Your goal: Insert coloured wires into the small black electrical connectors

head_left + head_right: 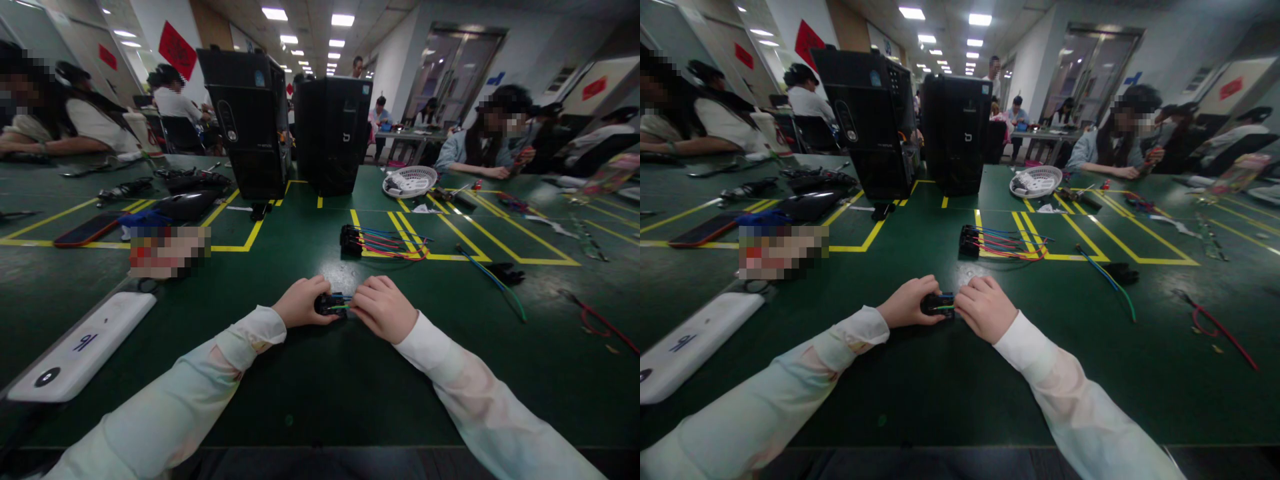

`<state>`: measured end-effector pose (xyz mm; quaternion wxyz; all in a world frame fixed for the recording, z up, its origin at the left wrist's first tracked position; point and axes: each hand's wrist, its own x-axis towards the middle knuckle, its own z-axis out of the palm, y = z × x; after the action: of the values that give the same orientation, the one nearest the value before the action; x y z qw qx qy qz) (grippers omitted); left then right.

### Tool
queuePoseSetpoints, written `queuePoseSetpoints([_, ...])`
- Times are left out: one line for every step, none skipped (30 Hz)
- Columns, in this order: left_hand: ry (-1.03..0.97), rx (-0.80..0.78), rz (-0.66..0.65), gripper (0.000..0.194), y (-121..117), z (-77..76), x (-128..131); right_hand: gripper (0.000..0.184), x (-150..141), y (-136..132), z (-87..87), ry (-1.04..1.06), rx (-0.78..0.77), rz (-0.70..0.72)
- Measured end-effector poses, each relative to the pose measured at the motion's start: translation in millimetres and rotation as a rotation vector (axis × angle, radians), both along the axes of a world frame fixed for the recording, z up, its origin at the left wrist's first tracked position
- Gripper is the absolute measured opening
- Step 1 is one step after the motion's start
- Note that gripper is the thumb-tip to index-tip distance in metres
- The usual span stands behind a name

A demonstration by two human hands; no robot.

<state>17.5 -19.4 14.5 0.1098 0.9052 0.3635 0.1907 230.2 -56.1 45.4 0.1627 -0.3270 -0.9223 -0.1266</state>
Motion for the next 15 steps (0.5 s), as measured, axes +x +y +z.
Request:
queuePoseSetpoints([0.000,0.001,-0.001,0.033,0.0,-0.1,-0.1,0.014,0.4,0.5,-0.3,-0.017,-0.024,0.009])
queuePoseSetpoints([0.000,0.003,-0.002,0.033,0.0,-0.2,-0.3,0.014,0.6,0.8,-0.6,-0.026,-0.033,0.013])
queuePoseSetpoints([0.002,0.005,-0.003,0.033,0.1,-0.4,-0.4,0.015,0.6,0.7,-0.7,-0.023,-0.025,0.011])
queuePoseSetpoints([0.006,0.007,-0.003,0.033,0.2,-0.6,-0.5,0.015,0.4,0.3,-0.6,-0.011,-0.002,0.005])
queuePoseSetpoints([0.010,0.008,-0.004,0.033,0.4,-0.8,-0.6,0.016,0.1,-0.4,-0.5,0.005,0.027,-0.003])
queuePoseSetpoints([0.013,0.010,-0.003,0.033,0.5,-0.8,-0.5,0.017,-0.3,-1.3,-0.2,0.024,0.060,-0.010])
queuePoseSetpoints([0.015,0.012,-0.004,0.033,0.6,-0.8,-0.5,0.017,-0.6,-2.1,0.0,0.039,0.088,-0.015])
queuePoseSetpoints([0.015,0.015,-0.004,0.034,0.6,-0.7,-0.4,0.017,-1.0,-2.8,0.2,0.050,0.108,-0.017])
queuePoseSetpoints([0.015,0.017,-0.005,0.034,0.6,-0.6,-0.2,0.017,-1.2,-3.2,0.2,0.054,0.116,-0.017])
queuePoseSetpoints([0.014,0.019,-0.006,0.034,0.5,-0.4,-0.1,0.017,-1.3,-3.3,0.1,0.054,0.115,-0.019])
queuePoseSetpoints([0.013,0.021,-0.005,0.034,0.4,-0.3,0.0,0.017,-1.5,-3.0,-0.2,0.053,0.107,-0.025])
queuePoseSetpoints([0.012,0.022,-0.004,0.034,0.3,-0.1,0.1,0.016,-1.6,-2.5,-0.6,0.049,0.097,-0.037])
queuePoseSetpoints([0.012,0.021,-0.004,0.034,0.2,0.0,0.1,0.016,-1.7,-1.9,-1.2,0.044,0.088,-0.055])
queuePoseSetpoints([0.012,0.020,-0.003,0.034,0.0,0.2,0.2,0.017,-2.0,-1.3,-1.8,0.041,0.082,-0.077])
queuePoseSetpoints([0.012,0.018,-0.003,0.034,-0.1,0.3,0.1,0.017,-2.3,-0.9,-2.4,0.041,0.079,-0.101])
